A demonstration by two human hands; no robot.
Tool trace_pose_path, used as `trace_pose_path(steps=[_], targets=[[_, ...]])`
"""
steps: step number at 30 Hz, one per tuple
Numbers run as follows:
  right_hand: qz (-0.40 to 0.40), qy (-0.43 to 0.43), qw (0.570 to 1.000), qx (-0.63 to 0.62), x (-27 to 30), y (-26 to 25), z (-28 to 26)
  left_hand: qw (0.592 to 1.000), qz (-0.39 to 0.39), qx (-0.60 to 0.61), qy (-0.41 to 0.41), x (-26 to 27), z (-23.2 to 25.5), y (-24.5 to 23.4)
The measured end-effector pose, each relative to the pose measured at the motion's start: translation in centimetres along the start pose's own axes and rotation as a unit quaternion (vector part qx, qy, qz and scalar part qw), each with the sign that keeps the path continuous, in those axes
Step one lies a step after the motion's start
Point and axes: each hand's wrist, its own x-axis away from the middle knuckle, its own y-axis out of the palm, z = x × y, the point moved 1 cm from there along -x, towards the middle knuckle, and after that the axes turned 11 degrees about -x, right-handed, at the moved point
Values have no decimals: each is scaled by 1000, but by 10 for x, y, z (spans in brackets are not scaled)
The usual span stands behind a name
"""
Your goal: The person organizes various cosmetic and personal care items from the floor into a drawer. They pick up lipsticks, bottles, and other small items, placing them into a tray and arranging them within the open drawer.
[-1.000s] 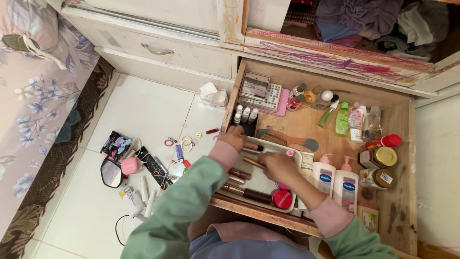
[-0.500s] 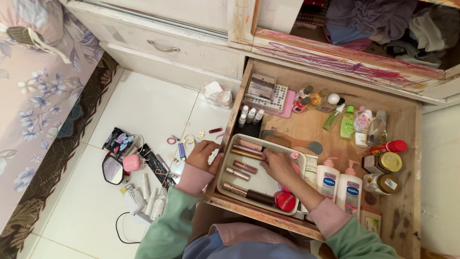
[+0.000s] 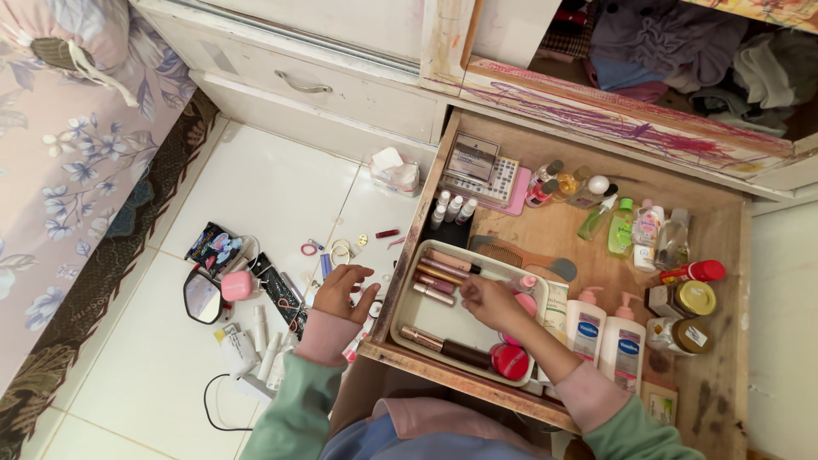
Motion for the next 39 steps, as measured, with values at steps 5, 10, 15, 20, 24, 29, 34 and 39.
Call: trace_pose_path(steps=[5, 10, 15, 20, 24, 29, 34, 39], targets=[[-185, 32, 981, 41, 13, 5, -15, 1000, 21, -8, -2, 1, -6, -3], [-213, -144, 962, 91, 30, 33, -47, 1000, 28, -10, 1, 2, -4, -5], [-162, -177, 958, 160, 35, 47, -67, 999, 29, -19, -1, 1, 0, -7], [-140, -215, 957, 133, 34, 53, -60, 998, 47, -28, -14, 3, -20, -4], [-164, -192, 962, 104, 30, 54, -56, 995, 86, -31, -35, 13, -76, 15], [-170, -204, 961, 74, 29, 47, -65, 981, 109, -118, -108, 49, -188, 66], [-16, -276, 961, 28, 37, 44, -111, 946, 50, -107, -301, 90, -272, 93], [-39, -332, 942, 41, 47, 59, -173, 898, 198, -60, -389, 78, -307, 77]])
